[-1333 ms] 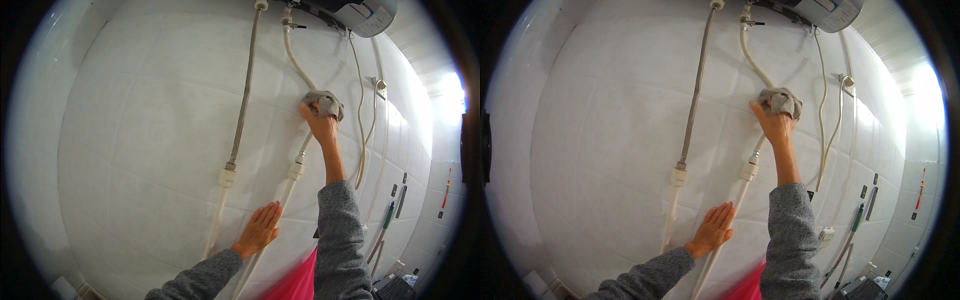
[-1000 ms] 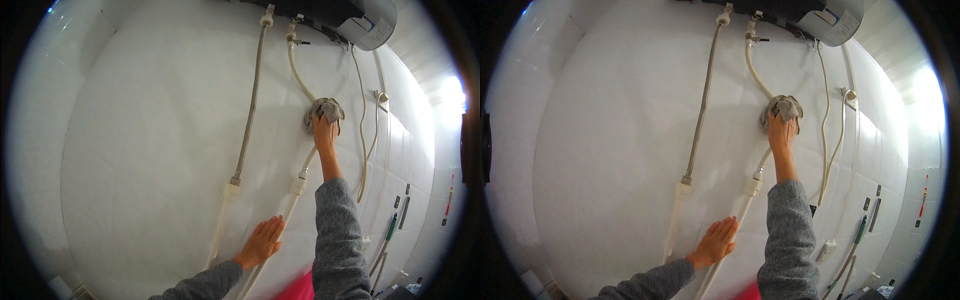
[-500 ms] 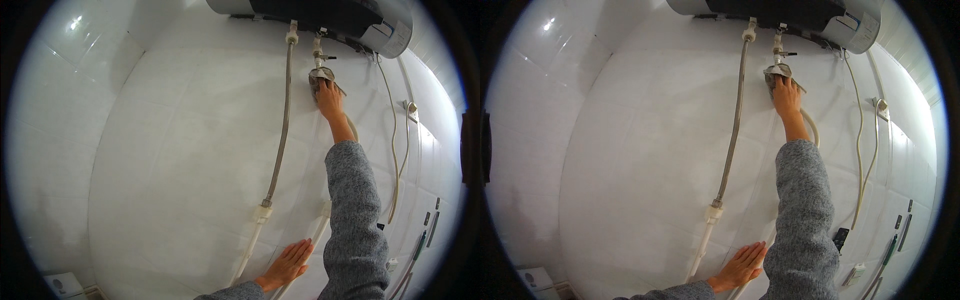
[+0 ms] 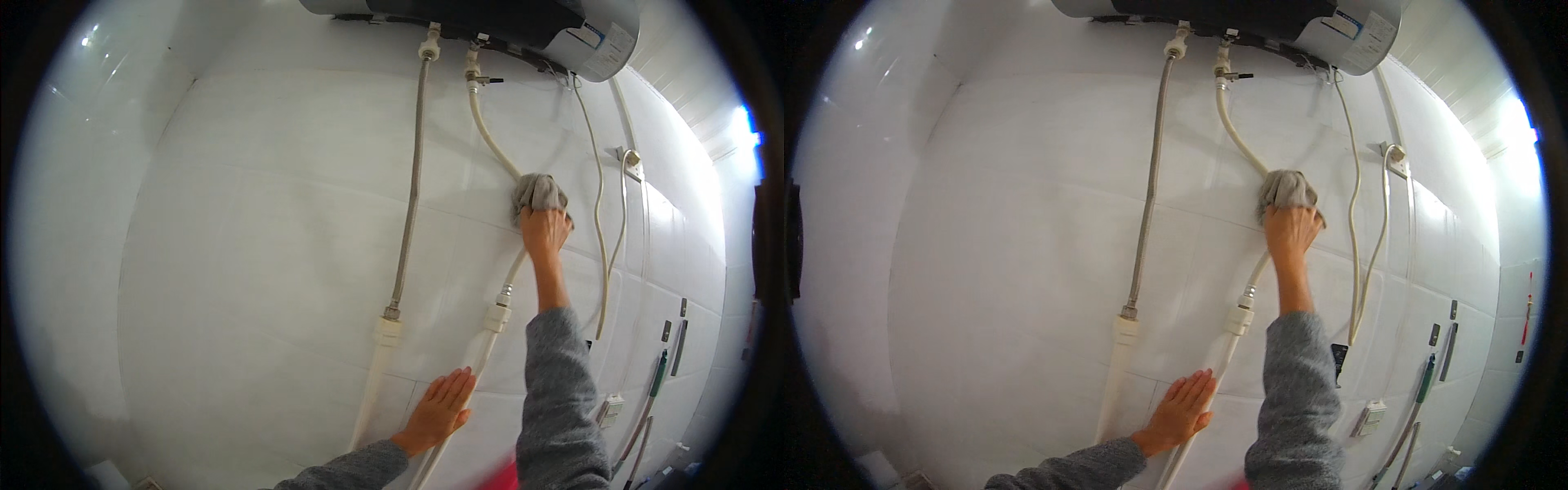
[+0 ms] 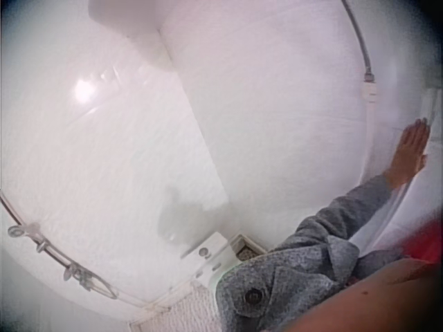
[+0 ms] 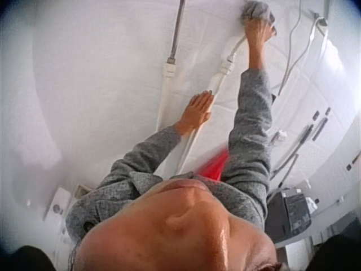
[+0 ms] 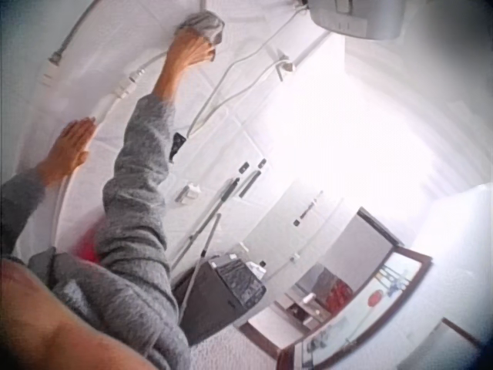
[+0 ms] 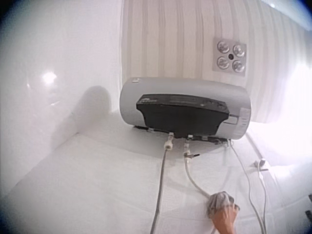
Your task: The person wipes the wall and pipes near a water heater with a cloth, then rinses the cloth in a green basin and wipes the toilet tank and lid. The person repeatedly dips the cloth into the basin and continues wiping surfaces.
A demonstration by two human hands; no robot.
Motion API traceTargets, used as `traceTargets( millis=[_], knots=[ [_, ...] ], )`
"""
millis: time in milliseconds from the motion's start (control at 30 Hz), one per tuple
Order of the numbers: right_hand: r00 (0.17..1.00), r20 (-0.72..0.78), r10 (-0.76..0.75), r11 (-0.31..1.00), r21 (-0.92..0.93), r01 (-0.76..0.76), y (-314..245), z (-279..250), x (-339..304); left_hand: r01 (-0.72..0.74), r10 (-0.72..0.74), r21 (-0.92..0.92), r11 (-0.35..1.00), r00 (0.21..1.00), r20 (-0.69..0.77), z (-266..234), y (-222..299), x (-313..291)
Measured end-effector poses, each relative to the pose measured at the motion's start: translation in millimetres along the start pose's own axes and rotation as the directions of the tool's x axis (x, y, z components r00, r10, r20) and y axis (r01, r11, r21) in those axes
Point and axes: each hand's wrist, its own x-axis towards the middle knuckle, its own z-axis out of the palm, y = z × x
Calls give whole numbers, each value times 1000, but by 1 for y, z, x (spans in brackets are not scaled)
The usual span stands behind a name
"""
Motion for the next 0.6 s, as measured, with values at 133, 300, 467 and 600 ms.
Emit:
traceTargets(
  millis=[133,300,467,600],
  knots=[
    [964,-226,-143,981,96,168,5,19,-10,-12,12,-44,999,1000,1,1,0,2],
    [954,-85,-287,952,82,294,-32,53,40,-21,20,-68,997,1000,-23,1,-1,2],
    [924,-61,-377,924,-84,372,-97,68,112,-19,21,-59,998,1000,18,-2,-5,1],
    [831,-216,-512,858,-87,506,-108,67,139,-71,66,-77,994,996,-62,4,-6,1]
  ],
)
